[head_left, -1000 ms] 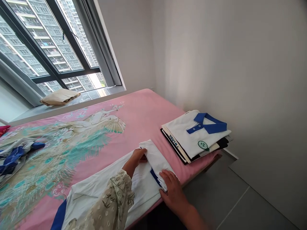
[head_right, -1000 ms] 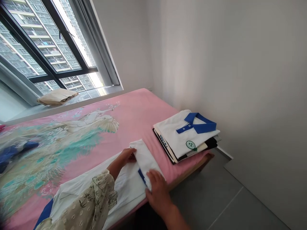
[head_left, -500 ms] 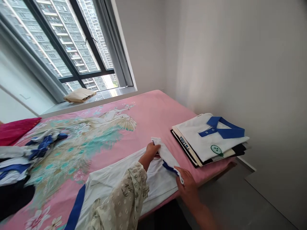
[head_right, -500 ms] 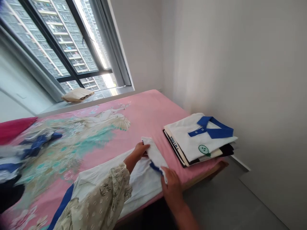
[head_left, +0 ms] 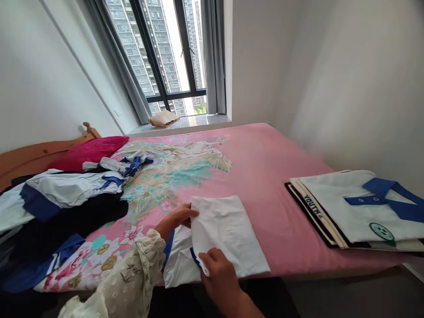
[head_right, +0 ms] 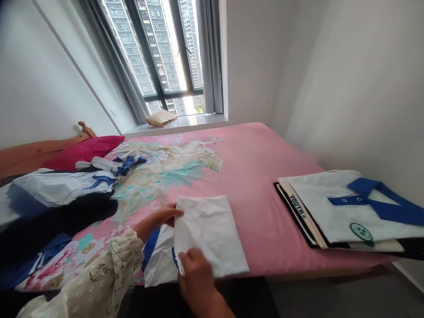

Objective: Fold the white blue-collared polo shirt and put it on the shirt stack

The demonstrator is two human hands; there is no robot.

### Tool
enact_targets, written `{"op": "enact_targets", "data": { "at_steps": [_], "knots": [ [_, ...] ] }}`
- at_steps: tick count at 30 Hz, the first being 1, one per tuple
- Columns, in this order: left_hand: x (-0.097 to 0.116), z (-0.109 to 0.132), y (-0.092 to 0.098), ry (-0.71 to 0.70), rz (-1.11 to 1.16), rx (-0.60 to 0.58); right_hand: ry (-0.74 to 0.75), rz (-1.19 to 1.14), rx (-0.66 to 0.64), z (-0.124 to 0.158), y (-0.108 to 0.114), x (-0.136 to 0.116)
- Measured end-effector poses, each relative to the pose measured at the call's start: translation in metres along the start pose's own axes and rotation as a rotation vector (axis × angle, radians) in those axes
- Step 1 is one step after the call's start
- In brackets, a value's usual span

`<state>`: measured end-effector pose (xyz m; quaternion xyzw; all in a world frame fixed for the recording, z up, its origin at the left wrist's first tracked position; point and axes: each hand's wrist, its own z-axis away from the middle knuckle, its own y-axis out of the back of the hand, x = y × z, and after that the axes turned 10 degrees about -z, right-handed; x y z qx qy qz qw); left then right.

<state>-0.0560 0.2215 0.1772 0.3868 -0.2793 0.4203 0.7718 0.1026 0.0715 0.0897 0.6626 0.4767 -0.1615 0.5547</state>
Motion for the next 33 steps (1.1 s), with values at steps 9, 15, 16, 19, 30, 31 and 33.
{"op": "enact_targets", "data": {
  "at_steps": [9,15,16,19,30,31,33],
  "knots": [
    [-0.058,-0.012,0.009,-0.087,0.181,0.086,0.01,0.014,0.022,-0.005,-0.021,-0.018],
    [-0.083,-0.012,0.022,-0.121,0.195,0.199,0.054,0.005,-0.009,-0.01,-0.051,-0.027],
    [-0.088,-0.012,0.021,-0.114,0.193,0.21,0.051,0.01,-0.016,-0.009,-0.055,-0.025],
    [-0.098,-0.013,0.02,-0.113,0.181,0.228,0.041,0.001,-0.013,-0.009,-0.059,-0.022],
    [-0.113,0.012,0.031,-0.193,-0.12,0.647,0.057,-0.1,-0.133,-0.001,-0.015,-0.025],
    [-0.117,0.025,0.028,-0.216,-0.143,0.674,0.062,-0.094,-0.068,-0.003,-0.004,-0.019],
    [-0.128,0.056,0.019,-0.244,-0.196,0.676,0.057,-0.063,0.05,-0.006,0.016,-0.003]
  ]
}}
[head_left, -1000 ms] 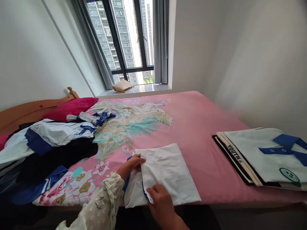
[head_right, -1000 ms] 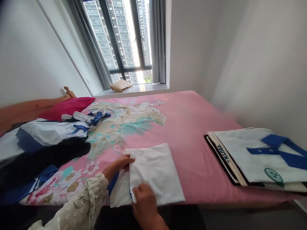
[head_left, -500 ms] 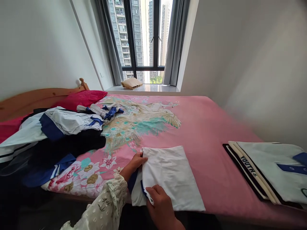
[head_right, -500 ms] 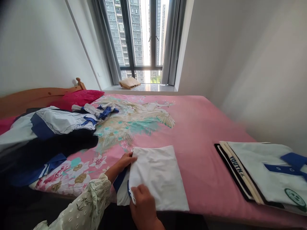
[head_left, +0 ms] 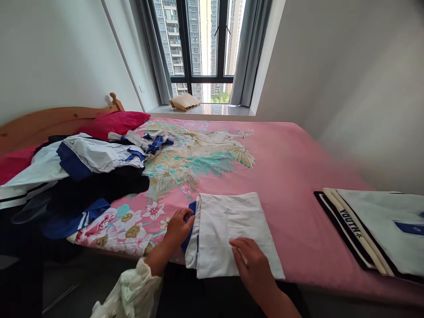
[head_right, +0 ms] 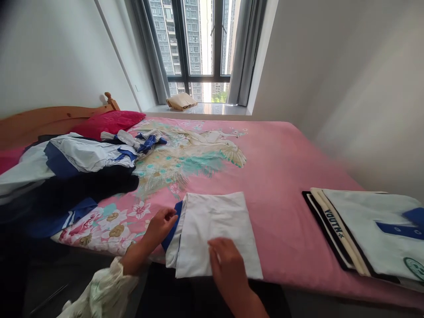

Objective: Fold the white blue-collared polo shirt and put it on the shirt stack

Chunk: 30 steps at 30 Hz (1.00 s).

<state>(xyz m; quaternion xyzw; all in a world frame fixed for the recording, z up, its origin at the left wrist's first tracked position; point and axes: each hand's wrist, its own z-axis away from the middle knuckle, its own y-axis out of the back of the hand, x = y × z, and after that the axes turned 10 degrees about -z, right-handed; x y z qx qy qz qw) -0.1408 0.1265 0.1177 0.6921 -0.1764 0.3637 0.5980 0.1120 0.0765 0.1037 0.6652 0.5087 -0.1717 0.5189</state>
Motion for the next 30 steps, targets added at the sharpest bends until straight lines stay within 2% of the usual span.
{"op": "enact_targets", "data": {
  "at_steps": [2,4,7,10,13,16,20,22,27,30],
  "knots": [
    [-0.006,0.037,0.006,-0.014,-0.056,-0.07,-0.009,0.021,0.064,-0.001,0.014,0.011],
    [-0.014,0.074,0.005,0.03,-0.113,-0.177,-0.005,0.01,0.062,0.002,0.016,0.013],
    [-0.025,0.119,-0.009,0.162,-0.156,-0.32,0.019,-0.049,-0.029,0.013,0.0,0.005],
    [-0.028,0.14,-0.028,0.24,-0.109,-0.371,0.055,-0.1,-0.099,0.023,-0.02,-0.005],
    [-0.025,0.141,-0.041,0.295,0.009,-0.328,0.091,-0.086,-0.096,0.028,-0.029,-0.007],
    [-0.024,0.135,-0.046,0.355,0.104,-0.307,0.092,-0.038,-0.076,0.03,-0.025,-0.003],
    [-0.027,0.132,-0.05,0.326,0.215,-0.271,0.078,0.053,-0.059,0.035,-0.019,0.005],
    [-0.027,0.132,-0.051,0.356,0.238,-0.256,0.067,0.112,-0.056,0.038,-0.019,0.011],
    [-0.012,0.122,-0.052,0.425,0.206,-0.27,0.043,0.173,-0.1,0.044,-0.024,0.024],
    [-0.003,0.115,-0.049,0.401,0.241,-0.257,0.042,0.181,-0.06,0.043,-0.022,0.027]
  ]
}}
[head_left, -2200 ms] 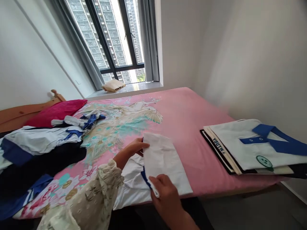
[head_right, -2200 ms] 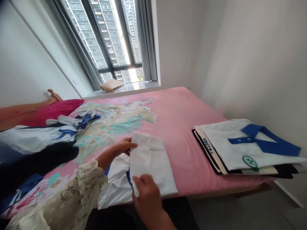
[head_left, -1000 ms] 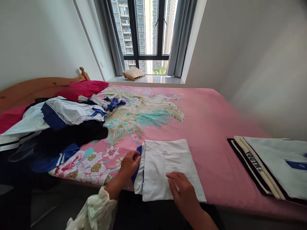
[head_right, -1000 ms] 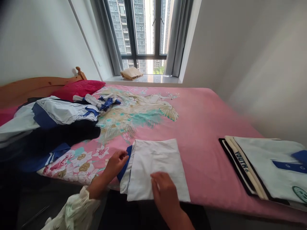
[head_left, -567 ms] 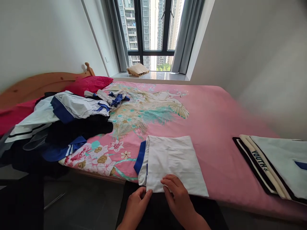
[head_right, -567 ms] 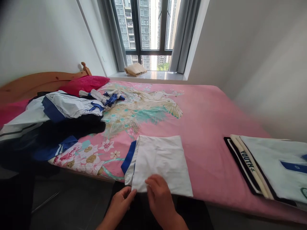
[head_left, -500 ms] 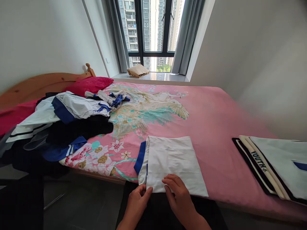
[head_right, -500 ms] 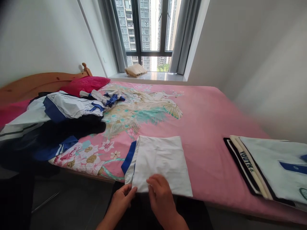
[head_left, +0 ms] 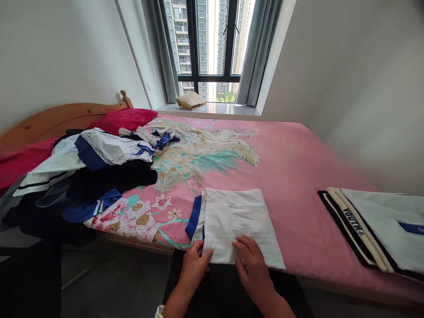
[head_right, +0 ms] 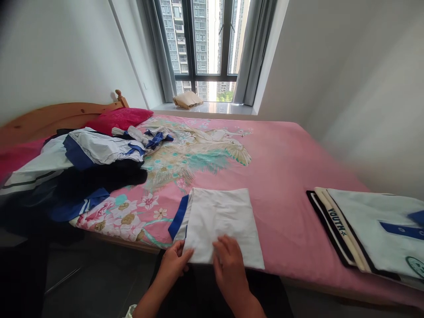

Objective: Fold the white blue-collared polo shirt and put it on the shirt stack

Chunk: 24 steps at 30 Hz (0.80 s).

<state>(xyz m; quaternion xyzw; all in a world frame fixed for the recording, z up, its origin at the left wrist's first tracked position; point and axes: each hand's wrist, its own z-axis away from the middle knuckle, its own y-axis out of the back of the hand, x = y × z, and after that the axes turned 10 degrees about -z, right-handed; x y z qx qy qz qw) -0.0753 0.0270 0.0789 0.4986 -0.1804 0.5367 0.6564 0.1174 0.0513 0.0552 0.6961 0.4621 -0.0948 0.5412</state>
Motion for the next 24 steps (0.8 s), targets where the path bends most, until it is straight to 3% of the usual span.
{"op": "enact_targets", "data": {
  "at_steps": [4,9,11,13,15,17,21,24],
  "knots": [
    [-0.007,-0.001,0.007,-0.133,-0.068,0.093,-0.032,0.017,0.018,0.0,0.006,0.002],
    [-0.036,0.003,0.02,-0.186,-0.346,0.366,-0.077,0.002,0.004,0.007,0.016,0.009],
    [-0.033,0.007,0.021,-0.352,-0.374,0.52,-0.105,0.015,0.104,0.006,0.025,0.016],
    [-0.02,0.008,0.019,-0.629,-0.455,0.59,-0.159,0.036,0.217,0.002,0.036,0.027],
    [-0.002,0.002,0.012,-0.902,-0.639,0.519,-0.261,0.027,0.303,-0.001,0.046,0.041],
    [0.009,-0.011,0.005,-1.016,-0.874,0.395,-0.42,-0.052,0.336,-0.001,0.052,0.057],
    [0.004,-0.045,0.002,-0.864,-1.12,0.247,-0.738,-0.428,0.194,0.01,0.054,0.086],
    [0.004,-0.063,0.008,-0.74,-1.162,0.246,-0.795,-0.549,0.128,0.012,0.055,0.097]
  ]
}}
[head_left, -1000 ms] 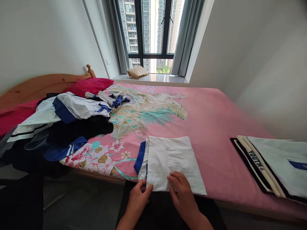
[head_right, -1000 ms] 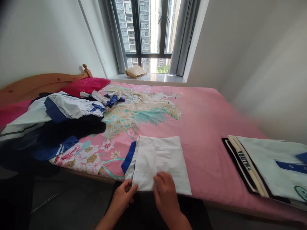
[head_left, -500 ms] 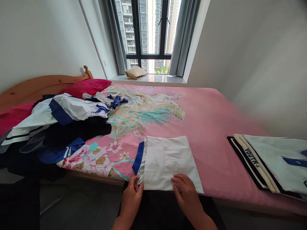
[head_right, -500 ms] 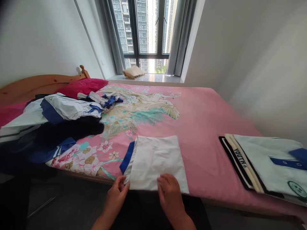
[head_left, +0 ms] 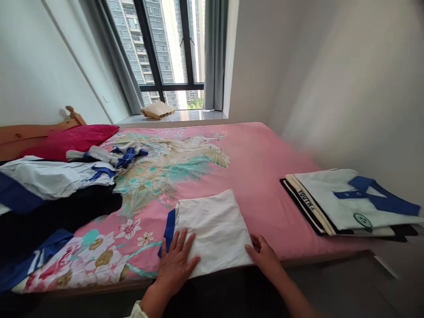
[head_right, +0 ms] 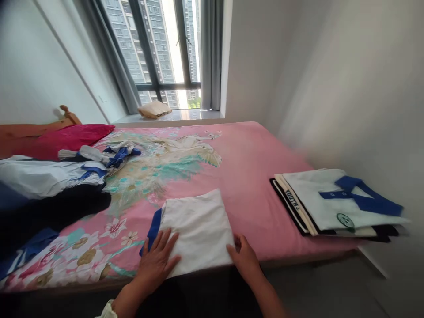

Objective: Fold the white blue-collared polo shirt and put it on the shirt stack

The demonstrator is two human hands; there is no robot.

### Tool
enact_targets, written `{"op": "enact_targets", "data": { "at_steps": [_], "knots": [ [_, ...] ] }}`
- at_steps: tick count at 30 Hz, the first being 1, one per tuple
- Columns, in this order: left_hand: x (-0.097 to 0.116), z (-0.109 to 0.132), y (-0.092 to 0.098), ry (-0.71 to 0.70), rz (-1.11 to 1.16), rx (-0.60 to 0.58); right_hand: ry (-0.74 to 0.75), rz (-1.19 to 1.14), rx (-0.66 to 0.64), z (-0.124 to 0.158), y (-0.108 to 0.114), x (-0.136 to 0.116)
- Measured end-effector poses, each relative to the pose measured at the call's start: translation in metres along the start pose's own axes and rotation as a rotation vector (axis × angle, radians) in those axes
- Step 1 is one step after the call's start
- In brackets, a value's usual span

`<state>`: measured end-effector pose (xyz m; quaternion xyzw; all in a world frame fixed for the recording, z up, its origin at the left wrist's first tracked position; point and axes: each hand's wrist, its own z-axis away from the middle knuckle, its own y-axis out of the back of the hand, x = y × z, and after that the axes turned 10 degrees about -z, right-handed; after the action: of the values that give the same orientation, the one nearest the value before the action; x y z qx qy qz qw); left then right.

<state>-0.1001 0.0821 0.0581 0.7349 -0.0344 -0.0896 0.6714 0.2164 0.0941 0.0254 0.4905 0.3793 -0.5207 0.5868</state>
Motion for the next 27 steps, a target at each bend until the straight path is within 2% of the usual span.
{"op": "enact_targets", "data": {
  "at_steps": [2,3,5,8,11,14,18,22,25,27],
  "knots": [
    [0.0,-0.012,0.009,0.02,-0.018,0.027,-0.008,0.011,0.004,-0.005,0.002,-0.005],
    [0.004,-0.019,0.016,-0.013,-0.013,0.05,-0.015,0.022,0.003,-0.008,0.003,-0.009],
    [0.02,-0.037,0.032,-0.179,0.026,0.084,-0.034,0.052,0.001,-0.013,0.005,-0.018],
    [0.06,-0.069,0.047,-0.484,0.096,0.07,-0.064,0.096,-0.002,-0.013,0.007,-0.028],
    [0.097,-0.11,0.041,-0.599,0.118,-0.033,-0.07,0.094,0.001,-0.009,0.008,-0.031],
    [0.119,-0.153,0.025,-0.531,0.096,-0.159,-0.08,0.079,0.026,-0.007,0.008,-0.031],
    [0.127,-0.197,0.014,-0.413,0.072,-0.235,-0.113,0.072,0.04,-0.013,0.011,-0.03],
    [0.124,-0.228,0.022,-0.385,0.037,-0.274,-0.143,0.066,0.012,-0.017,0.015,-0.027],
    [0.125,-0.246,0.039,-0.519,0.021,-0.283,-0.139,0.048,0.002,-0.016,0.017,-0.028],
    [0.128,-0.255,0.051,-0.73,-0.008,-0.3,-0.137,0.033,-0.012,-0.014,0.018,-0.032]
  ]
}}
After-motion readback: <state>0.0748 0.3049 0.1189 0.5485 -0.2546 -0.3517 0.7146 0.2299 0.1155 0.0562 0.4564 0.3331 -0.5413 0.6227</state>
